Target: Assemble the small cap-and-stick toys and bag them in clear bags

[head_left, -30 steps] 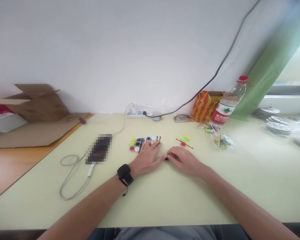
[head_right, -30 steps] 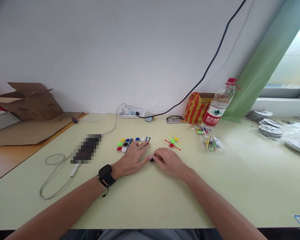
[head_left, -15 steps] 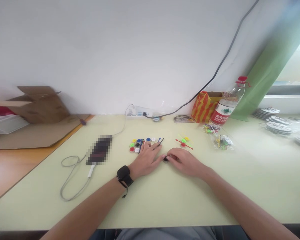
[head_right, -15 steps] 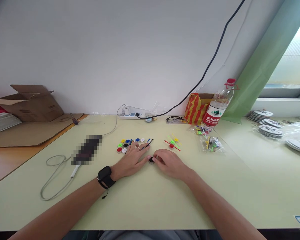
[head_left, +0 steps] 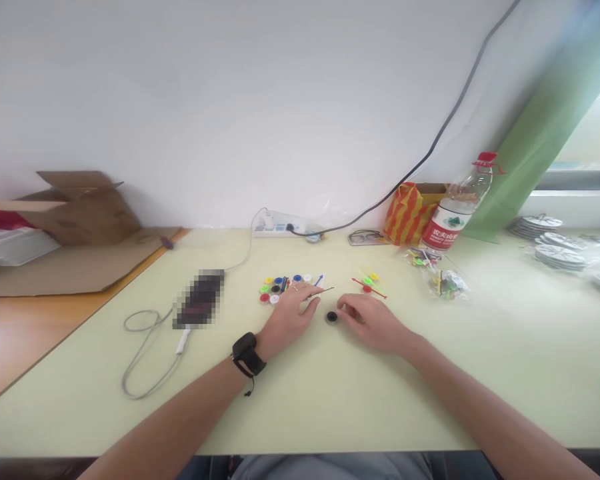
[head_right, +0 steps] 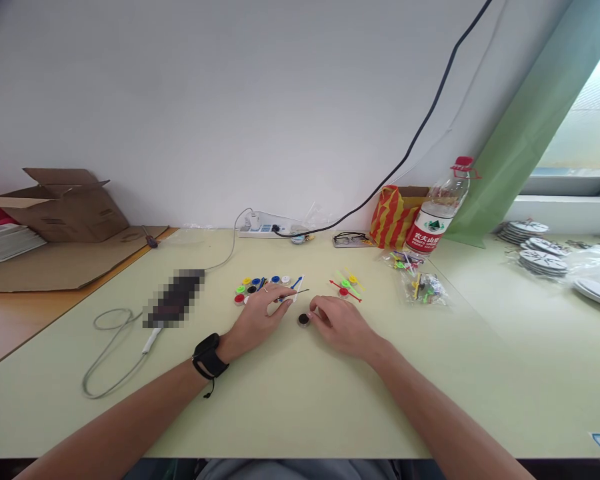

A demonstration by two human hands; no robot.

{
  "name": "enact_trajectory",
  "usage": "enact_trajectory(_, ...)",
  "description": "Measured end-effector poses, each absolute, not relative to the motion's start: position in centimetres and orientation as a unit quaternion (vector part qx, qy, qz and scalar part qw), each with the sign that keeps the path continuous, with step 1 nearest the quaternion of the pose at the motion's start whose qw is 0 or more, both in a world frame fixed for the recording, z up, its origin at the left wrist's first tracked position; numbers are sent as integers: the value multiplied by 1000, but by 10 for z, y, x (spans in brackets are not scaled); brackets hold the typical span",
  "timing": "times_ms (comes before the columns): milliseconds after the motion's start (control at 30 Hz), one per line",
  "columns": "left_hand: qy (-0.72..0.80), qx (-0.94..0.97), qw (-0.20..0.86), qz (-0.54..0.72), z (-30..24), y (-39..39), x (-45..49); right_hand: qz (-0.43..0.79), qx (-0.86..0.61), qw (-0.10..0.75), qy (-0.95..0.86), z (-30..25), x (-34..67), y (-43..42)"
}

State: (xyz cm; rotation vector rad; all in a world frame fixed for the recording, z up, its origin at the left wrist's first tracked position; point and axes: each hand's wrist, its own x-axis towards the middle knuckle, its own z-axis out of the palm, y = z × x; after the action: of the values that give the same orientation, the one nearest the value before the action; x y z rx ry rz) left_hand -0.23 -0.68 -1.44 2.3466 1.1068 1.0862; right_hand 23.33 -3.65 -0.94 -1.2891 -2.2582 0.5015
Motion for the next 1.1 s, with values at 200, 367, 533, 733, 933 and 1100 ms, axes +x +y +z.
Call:
enact_trajectory(200,378,797,238,408,-12,-11,0,257,-501,357,-745,-9,232,-35)
enact_trajectory(367,380,798,262,387,-10,-15,2,449,-414,373,-699,-5,227,-32)
enact_trajectory(533,354,829,261,346,-9,-17,2,504,-436,391,-635,-5,230,-31)
enact_trajectory(733,354,852,244,299,-11,-19,3,493,-493,336,-633,-13,232,-26)
enact_trajectory(933,341,889,162,261,-4,-24,2,450,-473,333,-681,-21,234,-22)
enact_trajectory(1100,322,921,87,200,0,-31,3,440,-473,328,-689,-25,236,-19)
